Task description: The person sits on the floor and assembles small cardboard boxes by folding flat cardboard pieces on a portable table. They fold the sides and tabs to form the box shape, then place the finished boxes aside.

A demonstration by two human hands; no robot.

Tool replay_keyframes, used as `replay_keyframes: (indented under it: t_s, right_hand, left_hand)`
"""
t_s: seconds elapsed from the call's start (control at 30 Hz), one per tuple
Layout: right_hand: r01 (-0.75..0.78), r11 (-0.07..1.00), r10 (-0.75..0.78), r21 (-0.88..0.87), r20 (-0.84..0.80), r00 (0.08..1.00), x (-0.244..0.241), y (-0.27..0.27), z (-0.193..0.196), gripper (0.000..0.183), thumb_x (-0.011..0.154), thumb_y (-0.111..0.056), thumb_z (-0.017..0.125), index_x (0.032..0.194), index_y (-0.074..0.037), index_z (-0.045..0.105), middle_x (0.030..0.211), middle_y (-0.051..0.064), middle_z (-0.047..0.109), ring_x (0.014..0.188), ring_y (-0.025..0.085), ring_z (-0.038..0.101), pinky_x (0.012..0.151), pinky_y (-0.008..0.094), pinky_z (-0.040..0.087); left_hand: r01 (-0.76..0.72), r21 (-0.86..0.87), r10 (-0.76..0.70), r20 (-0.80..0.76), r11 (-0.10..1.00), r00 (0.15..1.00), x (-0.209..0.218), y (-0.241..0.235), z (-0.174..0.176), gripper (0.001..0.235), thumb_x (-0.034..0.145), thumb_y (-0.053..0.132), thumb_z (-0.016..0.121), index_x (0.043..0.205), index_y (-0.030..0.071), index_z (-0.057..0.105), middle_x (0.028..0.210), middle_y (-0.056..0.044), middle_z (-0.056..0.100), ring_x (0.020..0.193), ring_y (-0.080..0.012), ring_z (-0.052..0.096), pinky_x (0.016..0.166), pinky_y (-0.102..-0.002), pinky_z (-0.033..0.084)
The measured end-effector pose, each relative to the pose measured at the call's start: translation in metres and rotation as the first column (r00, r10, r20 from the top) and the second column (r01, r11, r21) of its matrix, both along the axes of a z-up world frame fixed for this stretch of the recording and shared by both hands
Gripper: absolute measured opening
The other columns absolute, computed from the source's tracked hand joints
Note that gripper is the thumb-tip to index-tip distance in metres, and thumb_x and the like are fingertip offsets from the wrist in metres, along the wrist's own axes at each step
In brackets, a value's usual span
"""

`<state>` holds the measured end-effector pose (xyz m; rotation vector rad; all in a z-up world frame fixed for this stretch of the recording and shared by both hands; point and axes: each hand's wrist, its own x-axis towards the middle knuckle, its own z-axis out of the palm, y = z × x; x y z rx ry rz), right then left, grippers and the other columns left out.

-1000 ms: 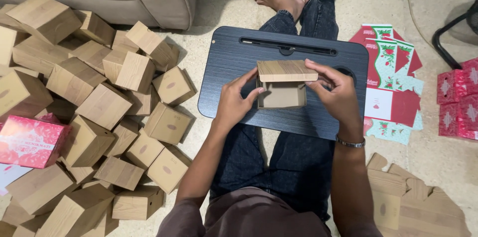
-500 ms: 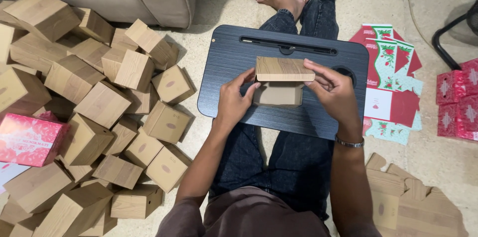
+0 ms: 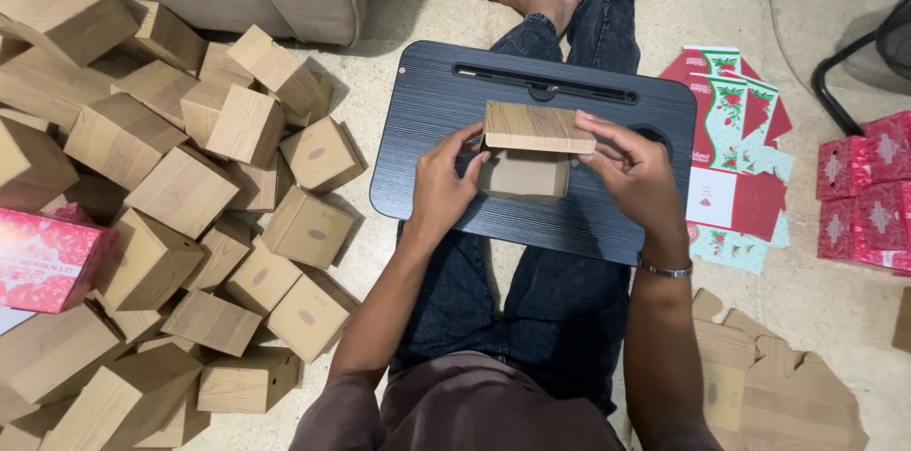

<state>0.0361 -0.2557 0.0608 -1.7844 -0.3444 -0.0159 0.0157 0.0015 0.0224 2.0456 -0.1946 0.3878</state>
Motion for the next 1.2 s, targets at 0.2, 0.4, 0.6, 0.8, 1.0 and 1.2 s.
replay_keyframes:
  t_s: [0.2,0.4,0.6,0.8,1.0,1.2]
  right_hand:
    - [0.014,1.000,-0.014,-0.011,0.020,1.000,0.000,0.002,0.001,0.039,0.092,0.011,0.069,0.130,0.002,0.067,0.136,0.028,0.063,0.118,0.039,0.061,0.090,0.043,0.060]
    - [0.019,1.000,-0.019,0.004,0.013,1.000,0.002,0.000,-0.011,0.041,0.090,0.012,0.070,0.130,0.002,0.066,0.137,0.027,0.062,0.120,0.039,0.061,0.090,0.043,0.061]
    - [0.042,0.999,-0.043,0.009,0.044,0.998,0.001,0.001,-0.012,0.040,0.091,0.012,0.069,0.129,0.002,0.066,0.136,0.028,0.063,0.120,0.041,0.060,0.090,0.045,0.061]
    - [0.025,0.999,-0.027,0.028,0.047,0.999,0.002,-0.001,-0.015,0.039,0.090,0.011,0.070,0.128,0.003,0.066,0.137,0.025,0.063,0.121,0.038,0.061,0.091,0.042,0.061]
    - [0.008,0.999,-0.010,0.037,0.053,0.999,0.000,-0.003,-0.018,0.040,0.089,0.013,0.070,0.127,0.005,0.066,0.138,0.027,0.062,0.120,0.040,0.061,0.091,0.044,0.061]
    - [-0.030,0.999,0.029,0.018,0.053,0.998,-0.004,0.000,-0.005,0.040,0.086,0.014,0.073,0.124,0.006,0.067,0.137,0.027,0.062,0.121,0.040,0.062,0.092,0.046,0.061]
  left_hand:
    - [0.001,-0.012,-0.001,0.007,1.000,1.000,0.002,0.001,-0.009,0.040,0.090,0.001,0.076,0.129,0.002,0.067,0.112,-0.018,0.074,0.098,-0.0346,0.076,0.082,-0.041,0.063]
    - [0.013,-0.023,-0.013,-0.001,1.000,1.000,0.001,0.002,-0.006,0.040,0.090,0.001,0.075,0.129,0.001,0.066,0.113,-0.019,0.074,0.099,-0.0352,0.075,0.084,-0.041,0.062]
    - [0.029,-0.028,-0.028,0.011,0.999,1.000,0.000,0.000,-0.004,0.040,0.090,0.001,0.076,0.129,0.001,0.066,0.113,-0.020,0.074,0.098,-0.0360,0.075,0.083,-0.042,0.063]
    - [0.036,-0.034,-0.036,0.006,0.999,0.999,0.001,0.002,-0.003,0.039,0.091,0.000,0.075,0.129,0.001,0.066,0.114,-0.020,0.073,0.099,-0.0355,0.075,0.084,-0.042,0.062]
    - [0.034,-0.046,-0.034,-0.005,0.998,0.999,0.001,0.002,-0.005,0.040,0.091,-0.001,0.074,0.130,0.001,0.066,0.114,-0.019,0.073,0.099,-0.0344,0.075,0.084,-0.042,0.063]
    - [0.036,0.028,-0.036,-0.024,0.999,0.999,0.002,0.005,-0.013,0.043,0.090,0.003,0.076,0.132,0.004,0.066,0.118,-0.018,0.072,0.104,-0.0359,0.073,0.087,-0.044,0.061]
